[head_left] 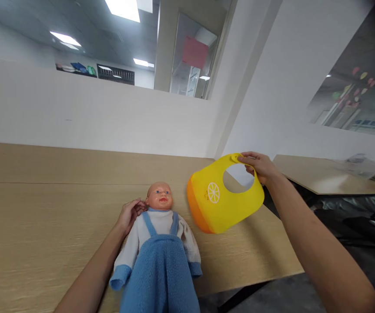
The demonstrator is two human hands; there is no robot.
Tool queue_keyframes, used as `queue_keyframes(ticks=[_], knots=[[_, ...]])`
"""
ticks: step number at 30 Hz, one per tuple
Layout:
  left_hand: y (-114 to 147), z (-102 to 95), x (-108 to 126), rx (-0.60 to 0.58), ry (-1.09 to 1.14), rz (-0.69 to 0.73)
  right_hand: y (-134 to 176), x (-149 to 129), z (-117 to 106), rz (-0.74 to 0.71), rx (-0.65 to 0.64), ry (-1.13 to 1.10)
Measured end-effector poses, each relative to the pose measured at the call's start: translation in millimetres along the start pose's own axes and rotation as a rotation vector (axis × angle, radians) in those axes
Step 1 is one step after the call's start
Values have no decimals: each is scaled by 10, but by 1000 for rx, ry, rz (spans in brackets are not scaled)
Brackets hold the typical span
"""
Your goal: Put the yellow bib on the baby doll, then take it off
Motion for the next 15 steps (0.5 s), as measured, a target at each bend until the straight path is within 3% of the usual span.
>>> queue_keyframes(ticks=[5,8,15], knots=[[28,29,4,53,-54,30,-93,1080,-128,154,-133,98],[56,64,25,81,-106,50,-74,1679,-212,286,-136,171],[215,-40,67,227,-255,77,-61,2372,-470,284,-42,242]])
Point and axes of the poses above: each hand's wrist, its own y-axis away from the middle knuckle, its own z-axis out of the palm, x = y × z, the point moved 3 cm from there along -y, towards the middle knuckle, and after that the axes turned 5 degrees about x, right-handed, at the moved point
